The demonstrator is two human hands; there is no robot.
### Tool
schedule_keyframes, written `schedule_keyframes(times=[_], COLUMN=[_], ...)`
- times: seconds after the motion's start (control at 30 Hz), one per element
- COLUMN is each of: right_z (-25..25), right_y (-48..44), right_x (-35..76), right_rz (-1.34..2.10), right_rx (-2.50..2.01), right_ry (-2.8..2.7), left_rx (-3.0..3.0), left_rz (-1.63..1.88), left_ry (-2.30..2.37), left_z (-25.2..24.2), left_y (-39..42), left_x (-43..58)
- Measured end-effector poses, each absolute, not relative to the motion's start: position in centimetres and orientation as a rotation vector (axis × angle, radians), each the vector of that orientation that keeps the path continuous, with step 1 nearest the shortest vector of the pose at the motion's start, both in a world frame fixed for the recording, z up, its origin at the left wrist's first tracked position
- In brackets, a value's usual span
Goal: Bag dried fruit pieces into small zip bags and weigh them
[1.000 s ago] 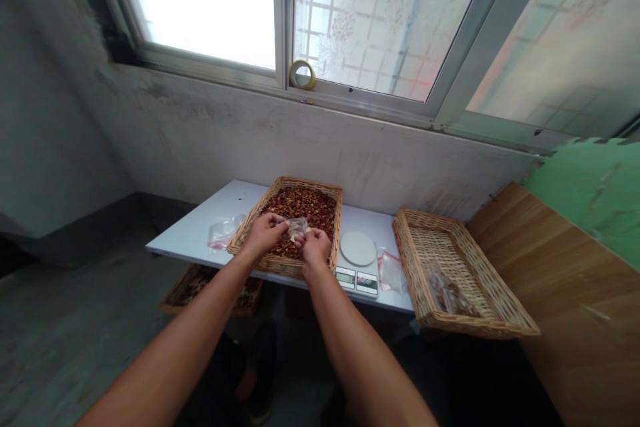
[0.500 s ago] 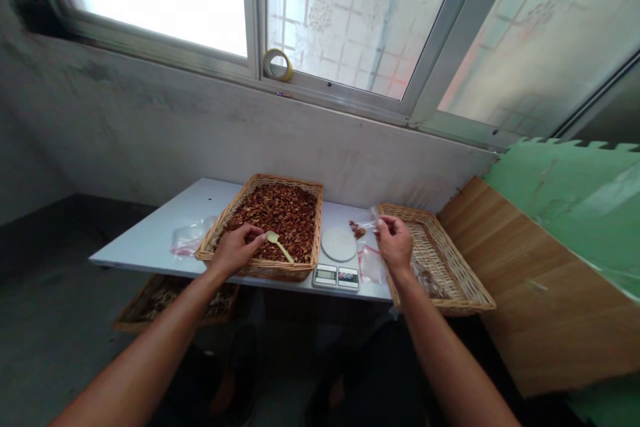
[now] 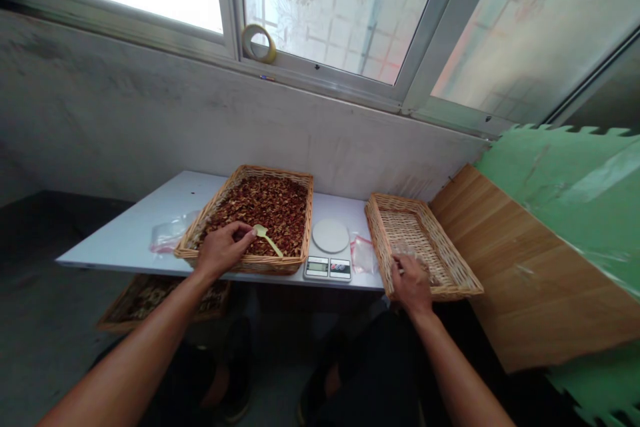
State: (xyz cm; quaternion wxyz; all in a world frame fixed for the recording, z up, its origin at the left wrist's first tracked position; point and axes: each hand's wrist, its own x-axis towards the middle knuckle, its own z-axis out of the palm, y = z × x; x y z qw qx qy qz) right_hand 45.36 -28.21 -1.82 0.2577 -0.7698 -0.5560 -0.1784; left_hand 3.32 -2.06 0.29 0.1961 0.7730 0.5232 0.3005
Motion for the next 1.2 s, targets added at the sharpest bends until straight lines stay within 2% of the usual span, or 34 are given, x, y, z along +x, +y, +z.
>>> schedule_keyframes(times=[0.23, 0.73, 0.87, 1.07, 1.2], right_z=[-1.6, -2.2, -3.0, -5.4, -6.3], right_y=[-25.3, -26.3, -24.2, -20.9, -21.1], right_x=[39.7, 40.6, 39.4, 39.5, 39.8], right_rz=[-0.498, -0.554, -0.400, -0.109, -0.125], right_rx=[-2.238, -2.406, -2.377, -2.696, -2.693], right_ry=[-1.626, -1.698, -1.756, -1.584, -1.557], left_rx=[2.146, 2.118, 2.099, 2.082, 2.080], left_rz=[0.869, 0.890, 0.908, 0.935, 0.932], left_ry=[1.493, 1.503, 1.514, 1.476, 1.479], left_z=[0.3, 0.2, 0.1, -0.1, -0.2], left_y=[-2.4, -2.9, -2.8, -2.9, -2.9], left_x=[3.4, 3.5, 3.5, 3.3, 3.2])
